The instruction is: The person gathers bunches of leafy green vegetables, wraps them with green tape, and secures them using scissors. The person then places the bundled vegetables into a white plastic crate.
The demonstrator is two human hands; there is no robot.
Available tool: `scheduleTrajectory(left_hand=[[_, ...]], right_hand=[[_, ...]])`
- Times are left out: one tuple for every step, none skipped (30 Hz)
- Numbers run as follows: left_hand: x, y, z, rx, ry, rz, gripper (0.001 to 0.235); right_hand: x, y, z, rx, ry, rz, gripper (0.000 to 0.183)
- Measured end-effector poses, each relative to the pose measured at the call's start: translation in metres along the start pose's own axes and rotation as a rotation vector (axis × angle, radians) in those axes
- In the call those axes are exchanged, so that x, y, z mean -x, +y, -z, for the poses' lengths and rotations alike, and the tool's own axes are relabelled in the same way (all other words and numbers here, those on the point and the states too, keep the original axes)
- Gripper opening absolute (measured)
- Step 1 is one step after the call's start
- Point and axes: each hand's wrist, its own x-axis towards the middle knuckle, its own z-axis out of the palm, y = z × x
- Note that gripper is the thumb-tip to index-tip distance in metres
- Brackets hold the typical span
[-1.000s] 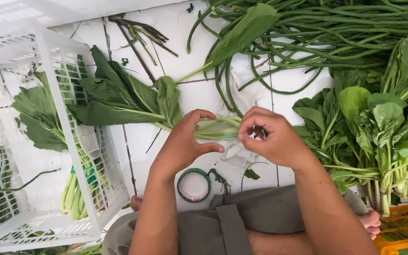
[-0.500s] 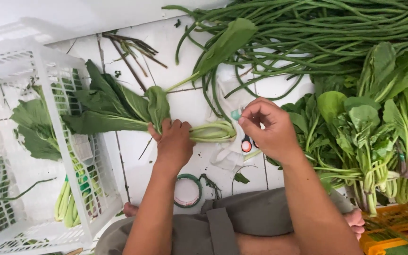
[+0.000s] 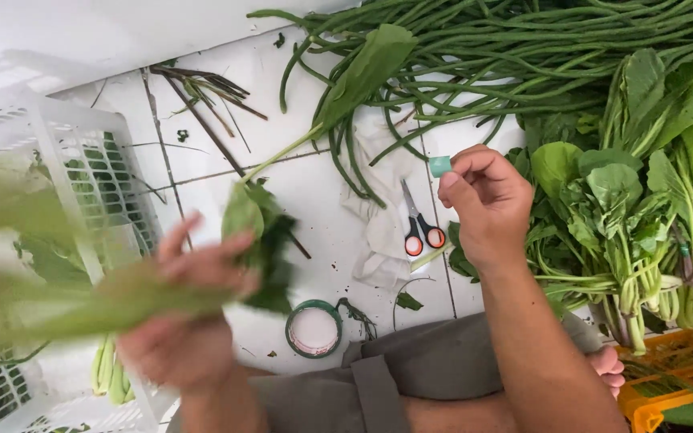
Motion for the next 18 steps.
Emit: scheduleTrajectory(left_hand=[[-0.001, 0.021, -0.007, 0.079, -0.169, -0.068, 0.049], [-0.003, 0.041, -0.014, 0.159, -0.335, -0.142, 0.037], [-0.004, 0.051, -0.010, 0.160, -0.335, -0.143, 0.037], [-0.005, 0.060, -0.005, 0.276, -0.324, 0.008, 0.033], [-0.005, 0.069, 0.000, 0.390, -0.304, 0.160, 0.030], [-0.008, 0.049, 0.008, 0.389, -0.303, 0.159, 0.030], [-0.011, 0.030, 0.017, 0.581, -0.412, 0.263, 0.041], [-0.014, 0.010, 0.027, 0.775, -0.521, 0.365, 0.054], [-0.016, -0.009, 0.021, 0.775, -0.516, 0.360, 0.054], [-0.018, -0.028, 0.015, 0.617, -0.374, 0.504, 0.061], [-0.020, -0.048, 0.009, 0.456, -0.226, 0.640, 0.069], [-0.020, -0.062, 0.005, 0.456, -0.221, 0.636, 0.069], [-0.022, -0.077, 0.000, 0.416, -0.231, 0.666, 0.065], [-0.023, -0.092, -0.004, 0.375, -0.242, 0.695, 0.064], [-0.024, -0.088, -0.011, 0.375, -0.242, 0.696, 0.064], [-0.024, -0.084, -0.019, 0.190, -0.202, 0.694, 0.059], [-0.025, -0.080, -0.026, 0.005, -0.162, 0.691, 0.054], [-0.025, -0.081, -0.029, 0.004, -0.163, 0.693, 0.054]], right_hand=[[0.000, 0.000, -0.001, -0.002, -0.013, 0.008, 0.009], [0.001, 0.000, -0.002, -0.004, -0.026, 0.017, 0.010], [0.000, 0.001, -0.001, -0.004, -0.027, 0.018, 0.010], [0.000, 0.001, -0.001, -0.015, -0.046, 0.022, 0.011], [0.000, 0.003, 0.000, -0.026, -0.067, 0.025, 0.011], [0.001, 0.002, 0.000, -0.027, -0.068, 0.026, 0.011], [0.001, 0.002, -0.001, -0.038, -0.063, 0.029, 0.012], [0.001, 0.002, -0.003, -0.049, -0.058, 0.032, 0.013], [-0.001, 0.006, -0.002, -0.049, -0.065, 0.032, 0.013], [-0.004, 0.011, -0.001, 0.015, -0.076, 0.116, 0.008], [-0.006, 0.016, 0.000, 0.078, -0.085, 0.199, 0.011], [-0.005, 0.017, 0.000, 0.077, -0.092, 0.198, 0.011], [-0.005, 0.017, 0.000, 0.131, -0.117, 0.240, 0.012], [-0.005, 0.018, 0.000, 0.186, -0.143, 0.281, 0.014], [-0.004, 0.014, -0.006, 0.186, -0.143, 0.281, 0.014], [-0.004, 0.010, -0.011, 0.200, -0.173, 0.301, 0.013], [-0.002, 0.007, -0.015, 0.215, -0.203, 0.320, 0.013], [-0.002, 0.009, -0.017, 0.215, -0.201, 0.319, 0.013]])
